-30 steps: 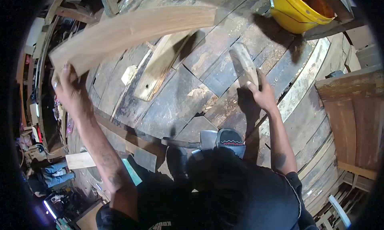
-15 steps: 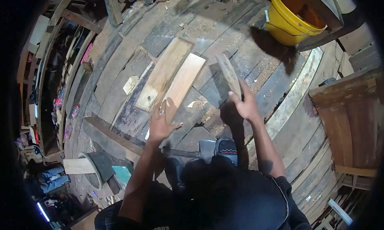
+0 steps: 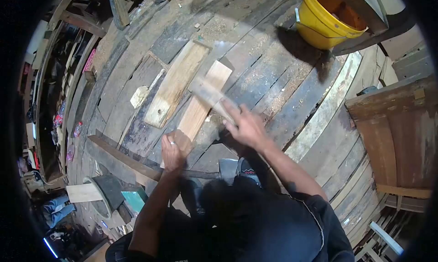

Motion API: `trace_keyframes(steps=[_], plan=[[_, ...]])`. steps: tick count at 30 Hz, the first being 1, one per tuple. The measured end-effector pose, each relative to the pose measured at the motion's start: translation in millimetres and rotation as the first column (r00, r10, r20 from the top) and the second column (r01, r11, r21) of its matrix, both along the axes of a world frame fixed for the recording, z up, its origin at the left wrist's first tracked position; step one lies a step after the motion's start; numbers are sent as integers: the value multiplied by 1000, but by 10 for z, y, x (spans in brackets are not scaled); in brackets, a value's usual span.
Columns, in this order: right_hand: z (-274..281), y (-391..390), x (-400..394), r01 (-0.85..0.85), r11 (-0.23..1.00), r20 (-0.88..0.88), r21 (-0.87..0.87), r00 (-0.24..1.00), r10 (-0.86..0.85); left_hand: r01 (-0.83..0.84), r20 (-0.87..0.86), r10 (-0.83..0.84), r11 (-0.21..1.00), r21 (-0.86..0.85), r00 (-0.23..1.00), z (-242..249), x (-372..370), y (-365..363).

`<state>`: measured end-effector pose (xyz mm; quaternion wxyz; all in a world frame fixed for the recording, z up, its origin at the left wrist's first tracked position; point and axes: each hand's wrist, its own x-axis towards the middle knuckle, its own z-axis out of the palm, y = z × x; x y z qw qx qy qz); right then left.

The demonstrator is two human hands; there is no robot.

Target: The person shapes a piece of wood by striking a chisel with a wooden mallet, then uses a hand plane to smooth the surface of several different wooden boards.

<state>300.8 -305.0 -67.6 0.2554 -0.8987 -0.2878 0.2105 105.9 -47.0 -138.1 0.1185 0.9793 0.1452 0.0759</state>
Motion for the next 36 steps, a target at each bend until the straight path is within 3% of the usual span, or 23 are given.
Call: trace_keyframes(steps=[3, 4, 5, 8, 11, 13, 17, 19, 21, 22, 23, 24, 27, 29, 31, 33, 35, 36], plan=[[-68, 5, -229, -186, 979, 90, 82, 980, 178, 11, 32, -9, 999, -38, 999, 106, -40, -50], [-158, -7, -270, -217, 955, 190, 203, 965, 179, 72, 22, -71, 997, -39, 997, 136, -56, -58], [-128, -11, -280, -225, 953, 188, 201, 964, 188, 132, 15, -132, 990, -41, 991, 225, -34, -70], [-56, -67, -337, -187, 981, 86, 57, 979, 182, 106, -1, -106, 990, -98, 994, 230, -6, -178], [-44, -130, -369, -189, 980, 66, 55, 980, 186, 137, 12, -137, 987, -84, 991, 284, 55, -240], [-38, -186, -419, -214, 976, 73, 36, 975, 211, 91, -32, -98, 981, -172, 995, 369, 105, -256], [-71, -312, -302, -307, 952, 113, 6, 946, 305, 109, -83, -113, 992, -56, 990, 326, 94, -250], [-232, -485, -4, -199, 979, 221, 29, 957, 188, 113, -37, -114, 993, -35, 993, 283, 46, -254], [-485, -557, 443, 136, 990, 304, 35, 942, -140, 112, -31, -111, 994, 20, 993, 200, 41, -259], [-533, -604, 702, 238, 963, 240, 124, 935, -262, 16, -124, -34, 990, -138, 992, 384, 118, -292], [-451, -623, 916, 339, 918, 159, 203, 914, -373, 10, -88, -21, 992, -125, 996, 396, 129, -268], [-375, -693, 1040, 385, 906, 94, 174, 910, -405, -18, -146, -7, 986, -165, 989, 397, 115, -235], [-436, -770, 1026, 414, 877, 233, 242, 853, -467, -39, -190, -12, 964, -264, 982, 341, 145, -130], [-433, -784, 853, 441, 856, 143, 270, 860, -489, -112, -291, 4, 927, -358, 957, 628, 261, -129], [-391, -803, 731, 469, 883, 215, 24, 860, -463, -97, -211, -7, 872, -480, 977, 644, 340, -105], [-473, -744, 604, 474, 877, 433, 70, 778, -455, -46, -137, -27, 864, -501, 990, 755, 443, -163], [-256, -535, 466, 490, 823, 218, 287, 803, -554, -25, -54, -11, 768, -639, 998, 1014, 636, -289], [-78, -387, 352, 534, 729, -94, 430, 829, -551, -36, -63, -12, 704, -710, 998, 1053, 726, -335]])
